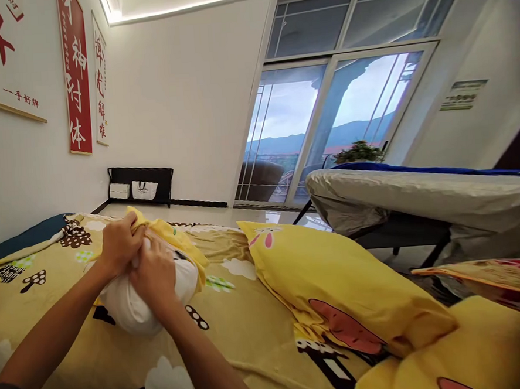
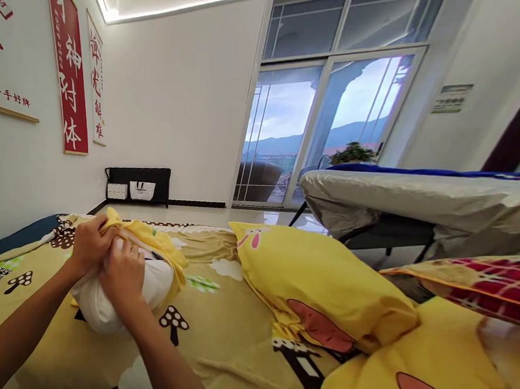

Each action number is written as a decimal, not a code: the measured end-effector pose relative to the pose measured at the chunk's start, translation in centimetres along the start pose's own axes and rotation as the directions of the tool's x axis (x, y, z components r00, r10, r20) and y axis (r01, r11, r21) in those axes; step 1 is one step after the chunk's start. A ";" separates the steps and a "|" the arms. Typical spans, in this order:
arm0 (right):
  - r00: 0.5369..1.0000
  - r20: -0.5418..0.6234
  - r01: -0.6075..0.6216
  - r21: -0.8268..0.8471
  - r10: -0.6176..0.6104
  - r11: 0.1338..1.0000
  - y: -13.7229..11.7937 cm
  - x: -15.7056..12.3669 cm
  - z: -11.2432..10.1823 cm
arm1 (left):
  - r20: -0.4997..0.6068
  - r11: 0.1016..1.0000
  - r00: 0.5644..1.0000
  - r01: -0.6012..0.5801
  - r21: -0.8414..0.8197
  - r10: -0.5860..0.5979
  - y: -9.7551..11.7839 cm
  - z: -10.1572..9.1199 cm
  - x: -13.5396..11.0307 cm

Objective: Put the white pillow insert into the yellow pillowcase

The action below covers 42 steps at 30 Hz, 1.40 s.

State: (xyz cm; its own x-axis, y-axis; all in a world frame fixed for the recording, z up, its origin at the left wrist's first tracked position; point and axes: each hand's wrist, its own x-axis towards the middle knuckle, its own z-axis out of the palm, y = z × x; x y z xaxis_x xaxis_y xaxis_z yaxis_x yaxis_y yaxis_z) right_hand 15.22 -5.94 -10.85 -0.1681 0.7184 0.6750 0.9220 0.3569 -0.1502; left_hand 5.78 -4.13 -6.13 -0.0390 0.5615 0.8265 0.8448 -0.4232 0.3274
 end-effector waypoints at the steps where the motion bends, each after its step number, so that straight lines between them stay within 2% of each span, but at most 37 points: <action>1: 0.999 0.019 0.045 0.002 -0.045 0.999 -0.5 -0.1 0.7 | 0.003 0.997 1.000 -0.024 0.072 0.024 0.0 0.1 -0.4; 3: 0.994 0.042 0.102 0.021 -0.102 0.995 -0.6 0.0 1.7 | 0.003 0.982 0.993 -0.113 0.153 0.114 -0.3 -0.1 -1.4; 7: 0.997 -0.026 0.076 0.107 -0.074 0.991 1.9 2.2 2.3 | -0.048 0.935 0.950 -0.294 0.199 0.309 -1.8 -0.7 -3.7; 11: 0.995 -0.023 0.104 0.171 -0.102 0.980 4.4 4.2 1.8 | -0.016 0.916 0.935 -0.344 0.205 0.354 -3.7 0.4 -5.2; 14: 0.989 0.053 0.115 0.289 -0.136 0.950 6.0 3.8 1.1 | -0.026 0.939 0.967 -0.241 0.244 0.255 -5.4 2.0 -4.8; 18: 0.946 0.194 0.136 0.496 -0.261 0.858 9.4 1.6 0.8 | -0.082 0.968 0.996 -0.007 0.253 0.029 -7.9 3.2 -3.3; 20: 0.936 0.222 0.130 0.499 -0.272 0.857 11.1 0.3 1.5 | 0.033 0.977 0.994 0.096 0.189 -0.105 -8.8 3.5 -2.9; 22: 0.954 0.229 0.079 0.427 -0.193 0.901 12.3 -1.0 2.7 | 0.243 0.974 0.950 0.158 0.163 -0.195 -9.3 3.6 -3.0; 24: 0.979 0.189 0.012 0.311 -0.074 0.950 12.7 -1.8 3.7 | 0.362 0.968 0.906 0.154 0.199 -0.219 -9.2 3.4 -3.1; 25: 0.988 0.148 -0.003 0.250 -0.036 0.968 12.8 -2.0 3.9 | 0.347 0.963 0.913 0.140 0.230 -0.216 -9.1 3.1 -3.1; 26: 0.995 0.097 -0.003 0.192 -0.016 0.981 12.7 -1.9 3.9 | 0.284 0.955 0.936 0.132 0.266 -0.208 -8.9 2.7 -2.9; 28: 0.999 -0.013 0.031 0.081 -0.030 0.996 12.4 -1.0 2.7 | 0.075 0.927 0.979 0.154 0.342 -0.190 -8.1 1.3 -1.8; 29: 0.997 -0.059 0.052 0.036 -0.049 0.998 12.1 -0.2 1.7 | -0.039 0.913 0.984 0.178 0.368 -0.176 -7.6 0.4 -1.0; 32: 0.986 -0.136 0.095 -0.038 -0.100 0.995 11.3 3.4 -2.3 | -0.288 0.899 0.950 0.227 0.375 -0.120 -5.8 -2.2 2.5; 34: 0.978 -0.149 0.136 -0.058 -0.144 0.989 10.8 5.8 -4.7 | -0.384 0.907 0.918 0.239 0.347 -0.095 -5.0 -3.2 4.5; 36: 0.970 -0.150 0.179 -0.096 -0.192 0.979 10.7 7.6 -5.9 | -0.429 0.906 0.900 0.242 0.348 -0.075 -5.0 -3.3 5.6; 38: 0.965 -0.126 0.215 -0.110 -0.228 0.970 11.1 8.3 -5.6 | -0.386 0.886 0.921 0.226 0.404 -0.059 -6.0 -2.2 5.3; 40: 0.966 -0.085 0.239 -0.086 -0.246 0.967 12.0 7.8 -4.1 | -0.206 0.857 0.978 0.134 0.498 -0.033 -7.8 -0.5 3.9; 42: 0.963 -0.043 0.263 -0.064 -0.266 0.963 12.7 6.7 -2.0 | 0.019 0.831 1.000 -0.012 0.556 0.002 -9.7 1.3 2.0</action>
State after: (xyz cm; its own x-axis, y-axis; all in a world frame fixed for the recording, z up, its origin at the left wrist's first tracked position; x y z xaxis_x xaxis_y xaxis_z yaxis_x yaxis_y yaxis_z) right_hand 26.55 2.19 -6.81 -0.3926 0.5714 0.7207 0.8655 0.4947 0.0793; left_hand -1.79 2.04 -8.25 -0.0274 0.5741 0.8183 0.9993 0.0373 0.0072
